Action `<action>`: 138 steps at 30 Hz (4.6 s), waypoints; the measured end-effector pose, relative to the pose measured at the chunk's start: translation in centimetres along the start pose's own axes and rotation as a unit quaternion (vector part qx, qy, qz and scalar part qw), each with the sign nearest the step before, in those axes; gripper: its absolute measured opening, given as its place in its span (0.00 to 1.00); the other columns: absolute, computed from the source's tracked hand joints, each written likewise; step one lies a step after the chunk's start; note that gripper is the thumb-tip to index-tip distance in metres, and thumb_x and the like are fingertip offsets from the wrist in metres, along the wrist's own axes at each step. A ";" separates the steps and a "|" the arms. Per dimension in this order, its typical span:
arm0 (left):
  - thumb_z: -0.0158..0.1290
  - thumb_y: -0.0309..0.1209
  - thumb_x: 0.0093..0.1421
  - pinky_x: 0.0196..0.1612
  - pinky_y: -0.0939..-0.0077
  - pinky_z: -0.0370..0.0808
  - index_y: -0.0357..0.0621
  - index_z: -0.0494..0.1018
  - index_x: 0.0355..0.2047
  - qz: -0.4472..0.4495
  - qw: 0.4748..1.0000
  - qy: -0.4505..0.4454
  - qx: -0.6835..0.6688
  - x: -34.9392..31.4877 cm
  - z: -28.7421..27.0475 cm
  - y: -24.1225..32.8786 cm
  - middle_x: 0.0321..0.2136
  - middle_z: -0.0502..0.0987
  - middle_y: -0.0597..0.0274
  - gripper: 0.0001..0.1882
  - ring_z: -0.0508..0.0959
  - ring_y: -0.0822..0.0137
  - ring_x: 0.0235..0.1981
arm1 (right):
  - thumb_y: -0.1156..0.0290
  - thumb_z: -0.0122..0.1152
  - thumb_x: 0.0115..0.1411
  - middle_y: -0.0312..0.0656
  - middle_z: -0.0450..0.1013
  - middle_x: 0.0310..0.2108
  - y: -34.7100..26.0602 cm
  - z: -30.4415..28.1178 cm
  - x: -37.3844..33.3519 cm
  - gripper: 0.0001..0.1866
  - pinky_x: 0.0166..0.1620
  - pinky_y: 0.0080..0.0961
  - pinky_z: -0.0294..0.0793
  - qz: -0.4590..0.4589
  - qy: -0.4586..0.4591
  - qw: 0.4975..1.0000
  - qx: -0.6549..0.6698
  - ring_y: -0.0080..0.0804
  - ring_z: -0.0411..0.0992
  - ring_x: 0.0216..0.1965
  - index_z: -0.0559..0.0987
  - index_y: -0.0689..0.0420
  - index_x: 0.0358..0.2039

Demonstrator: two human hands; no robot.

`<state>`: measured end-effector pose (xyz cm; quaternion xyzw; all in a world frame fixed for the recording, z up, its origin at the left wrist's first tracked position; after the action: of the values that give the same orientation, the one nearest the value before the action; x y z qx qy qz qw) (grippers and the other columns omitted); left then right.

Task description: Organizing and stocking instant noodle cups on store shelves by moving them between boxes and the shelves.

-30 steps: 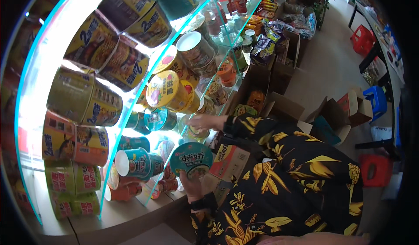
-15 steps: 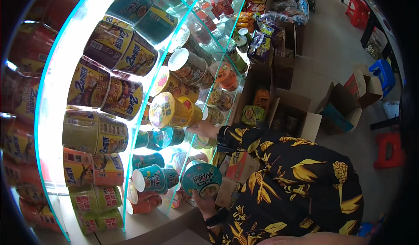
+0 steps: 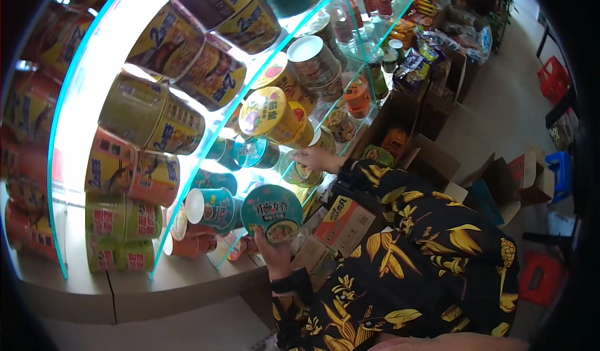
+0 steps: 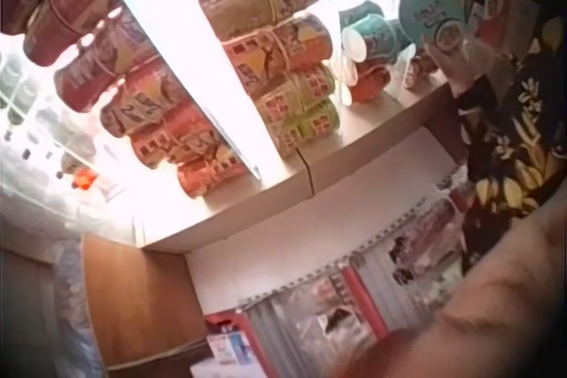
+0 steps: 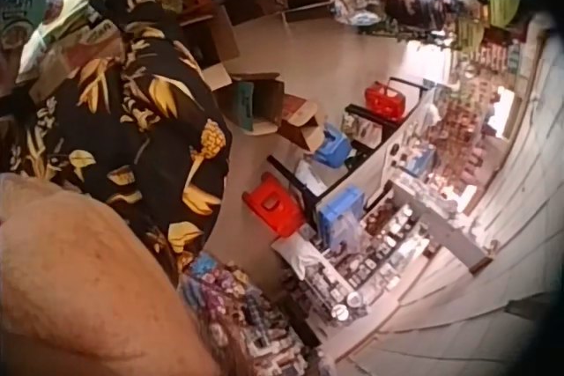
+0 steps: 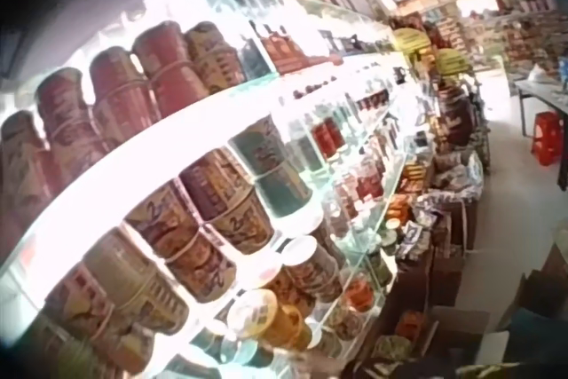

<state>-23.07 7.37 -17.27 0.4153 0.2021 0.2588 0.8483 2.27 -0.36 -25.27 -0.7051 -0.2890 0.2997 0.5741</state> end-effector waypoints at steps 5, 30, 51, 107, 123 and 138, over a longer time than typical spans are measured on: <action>0.41 0.46 0.64 0.51 0.63 0.69 0.46 0.62 0.53 0.000 0.999 0.013 -0.053 2.2 -0.6 0.4 0.48 0.70 0.59 0.22 0.70 0.62 0.49 | 0.48 0.51 0.59 0.40 0.69 0.46 -2.6 0.4 -4.4 0.33 0.43 0.24 0.68 0.094 -0.155 0.940 0.288 0.27 0.69 0.43 0.59 0.51 0.60; 0.39 0.66 0.55 0.35 0.74 0.73 0.45 0.59 0.54 -0.028 0.986 0.017 0.164 10.4 2.0 5.4 0.44 0.69 0.60 0.40 0.75 0.62 0.37 | 0.45 0.50 0.58 0.37 0.69 0.41 -12.9 2.9 -1.8 0.31 0.39 0.21 0.70 -0.033 -0.121 0.979 0.158 0.25 0.68 0.38 0.66 0.56 0.52; 0.36 0.66 0.55 0.36 0.66 0.76 0.45 0.49 0.60 -0.017 0.982 0.109 0.152 18.9 2.7 4.5 0.51 0.63 0.48 0.44 0.77 0.54 0.31 | 0.57 0.55 0.58 0.49 0.59 0.57 -8.2 3.3 -0.3 0.34 0.50 0.28 0.68 -0.036 -0.126 0.983 0.132 0.35 0.63 0.54 0.58 0.64 0.59; 0.49 0.52 0.58 0.50 0.72 0.69 0.43 0.61 0.53 0.171 0.964 0.159 -0.129 15.1 3.6 2.0 0.45 0.68 0.58 0.31 0.70 0.66 0.44 | 0.65 0.54 0.59 0.36 0.72 0.34 -2.7 -0.3 -3.1 0.18 0.36 0.16 0.69 0.008 -0.047 0.992 0.113 0.18 0.69 0.33 0.73 0.63 0.46; 0.48 0.48 0.59 0.24 0.77 0.76 0.33 0.58 0.43 -0.050 0.981 0.102 0.158 18.3 0.4 0.6 0.29 0.72 0.51 0.27 0.77 0.62 0.28 | 0.64 0.54 0.59 0.33 0.74 0.33 -0.9 -1.3 -3.8 0.18 0.34 0.16 0.68 0.037 -0.044 0.990 0.130 0.18 0.71 0.32 0.74 0.63 0.45; 0.58 0.41 0.51 0.51 0.65 0.64 0.35 0.59 0.55 0.322 0.805 0.176 0.467 19.9 1.9 -0.5 0.48 0.63 0.42 0.36 0.66 0.50 0.49 | 0.64 0.54 0.59 0.35 0.73 0.33 -0.3 -2.7 -4.6 0.18 0.32 0.16 0.70 0.071 -0.027 0.992 0.100 0.19 0.70 0.31 0.73 0.64 0.45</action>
<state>-6.29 18.08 -19.15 0.7498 0.2992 0.4599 0.3699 1.29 -5.51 -24.14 -0.6543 -0.2219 0.3864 0.6111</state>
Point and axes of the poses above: each hand's wrist, its own x-axis towards the middle knuckle, its own z-axis out of the palm, y = z × x, the point moved 2 cm from there along x, towards the middle knuckle
